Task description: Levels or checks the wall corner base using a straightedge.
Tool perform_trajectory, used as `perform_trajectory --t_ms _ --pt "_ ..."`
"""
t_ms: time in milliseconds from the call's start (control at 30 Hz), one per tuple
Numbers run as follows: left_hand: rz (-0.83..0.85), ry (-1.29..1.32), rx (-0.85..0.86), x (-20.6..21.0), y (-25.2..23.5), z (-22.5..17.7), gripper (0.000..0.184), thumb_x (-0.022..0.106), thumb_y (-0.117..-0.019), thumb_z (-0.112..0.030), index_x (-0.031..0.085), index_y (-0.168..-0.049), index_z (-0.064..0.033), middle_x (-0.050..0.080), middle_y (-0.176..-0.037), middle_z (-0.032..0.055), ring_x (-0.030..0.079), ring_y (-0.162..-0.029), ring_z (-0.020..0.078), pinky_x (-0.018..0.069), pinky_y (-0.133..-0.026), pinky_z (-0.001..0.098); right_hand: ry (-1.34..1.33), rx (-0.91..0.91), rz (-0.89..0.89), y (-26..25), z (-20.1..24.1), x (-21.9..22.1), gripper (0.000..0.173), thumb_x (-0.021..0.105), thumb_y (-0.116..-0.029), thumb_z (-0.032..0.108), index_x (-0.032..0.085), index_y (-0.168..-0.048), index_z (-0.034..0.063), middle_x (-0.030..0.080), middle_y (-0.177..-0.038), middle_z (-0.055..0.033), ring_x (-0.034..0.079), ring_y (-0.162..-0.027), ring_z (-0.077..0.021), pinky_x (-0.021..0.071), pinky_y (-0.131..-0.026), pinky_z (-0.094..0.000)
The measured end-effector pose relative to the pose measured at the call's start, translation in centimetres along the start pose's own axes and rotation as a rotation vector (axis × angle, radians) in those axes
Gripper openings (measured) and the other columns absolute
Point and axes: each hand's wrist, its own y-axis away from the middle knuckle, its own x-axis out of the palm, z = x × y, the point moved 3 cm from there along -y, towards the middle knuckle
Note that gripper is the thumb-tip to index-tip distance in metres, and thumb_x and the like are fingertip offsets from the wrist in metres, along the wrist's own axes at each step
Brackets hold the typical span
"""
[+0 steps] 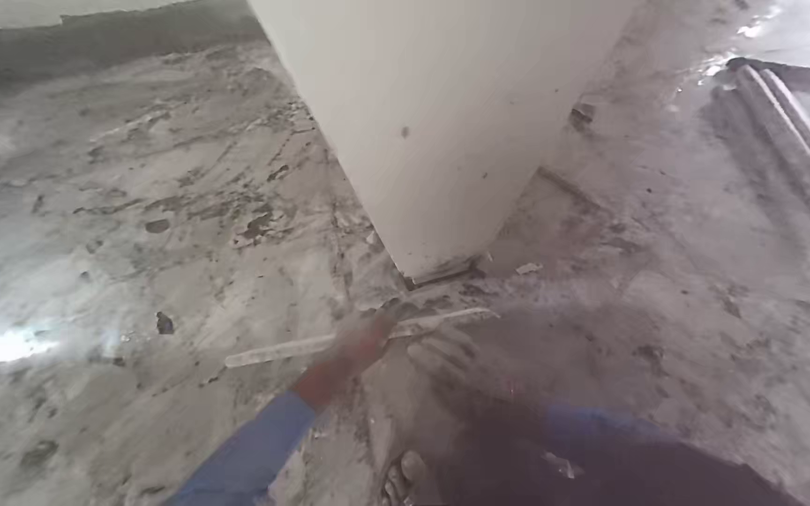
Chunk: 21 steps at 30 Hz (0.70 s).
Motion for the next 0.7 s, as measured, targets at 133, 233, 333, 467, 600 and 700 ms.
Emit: perform_trajectory --t_ms 133,233,333,467,600,700 --pt "-0.01 -0.03 0.046 0.2 -3.3 -1.1 0.041 0.057 -0.1036 -0.026 0.059 -0.143 -0.0129 0.063 -0.137 0.0153 0.062 -0.125 0.0365 0.049 -0.103 0.0563 -0.015 0.29 -0.615 0.9 -8.3 4.1 0.029 0.064 -0.1005 0.037 0.071 -0.119 0.0158 0.07 -0.121 -0.0063 0.064 -0.119 -0.0205 0.052 -0.105 -0.0411" --pt "0.058 -0.049 -0.057 -0.2 -5.1 -1.6 0.04 0.058 -0.1015 -0.026 0.06 -0.138 -0.0093 0.063 -0.135 0.018 0.061 -0.124 0.04 0.0487 -0.101 0.0608 -0.111 0.391 -0.772 2.3 -13.7 5.3 0.046 0.075 -0.092 0.043 0.069 -0.118 0.0059 0.068 -0.12 -0.0137 0.064 -0.117 -0.0248 0.052 -0.103 -0.0418" --pt "0.064 -0.014 -0.12 -0.1 -6.3 -0.7 0.043 0.061 -0.1005 -0.033 0.061 -0.134 -0.0055 0.064 -0.131 0.0203 0.061 -0.123 0.0415 0.0489 -0.099 0.0632 -0.239 0.546 -0.745 4.1 -17.0 6.0 0.053 0.079 -0.0889 0.041 0.068 -0.121 0.0006 0.07 -0.12 -0.0162 0.067 -0.114 -0.0246 0.0557 -0.1 -0.0385" --pt "0.075 -0.049 -0.137 -0.8 -7.2 0.0 0.055 0.056 -0.1022 -0.048 0.062 -0.13 -0.002 0.065 -0.128 0.0221 0.061 -0.123 0.0418 0.0473 -0.102 0.0607 -0.274 0.645 -0.652 4.3 -19.3 7.3 0.024 0.07 -0.0949 0.019 0.074 -0.104 -0.0029 0.074 -0.101 -0.0182 0.073 -0.095 -0.0285 0.06 -0.088 -0.0405" --pt "0.095 -0.044 -0.166 -1.0 -8.3 0.3 0.057 0.055 -0.103 -0.05 0.059 -0.137 -0.0048 0.063 -0.133 0.0219 0.06 -0.126 0.0407 0.0458 -0.105 0.0613 -0.307 0.769 -0.463 3.6 -20.7 7.3 0.026 0.06 -0.0998 0.021 0.074 -0.109 0.0005 0.074 -0.11 -0.0158 0.071 -0.105 -0.0268 0.0571 -0.095 -0.0413" --pt "0.081 -0.037 -0.202 -1.0 -8.7 0.6 0.058 0.053 -0.1025 -0.054 0.063 -0.135 -0.0064 0.064 -0.133 0.0208 0.059 -0.127 0.0396 0.0451 -0.106 0.0611 -0.336 0.785 -0.449 3.1 -22.0 8.1 0.027 0.06 -0.0997 0.02 0.075 -0.113 0.0032 0.075 -0.113 -0.0148 0.071 -0.108 -0.0273 0.0559 -0.098 -0.0445"
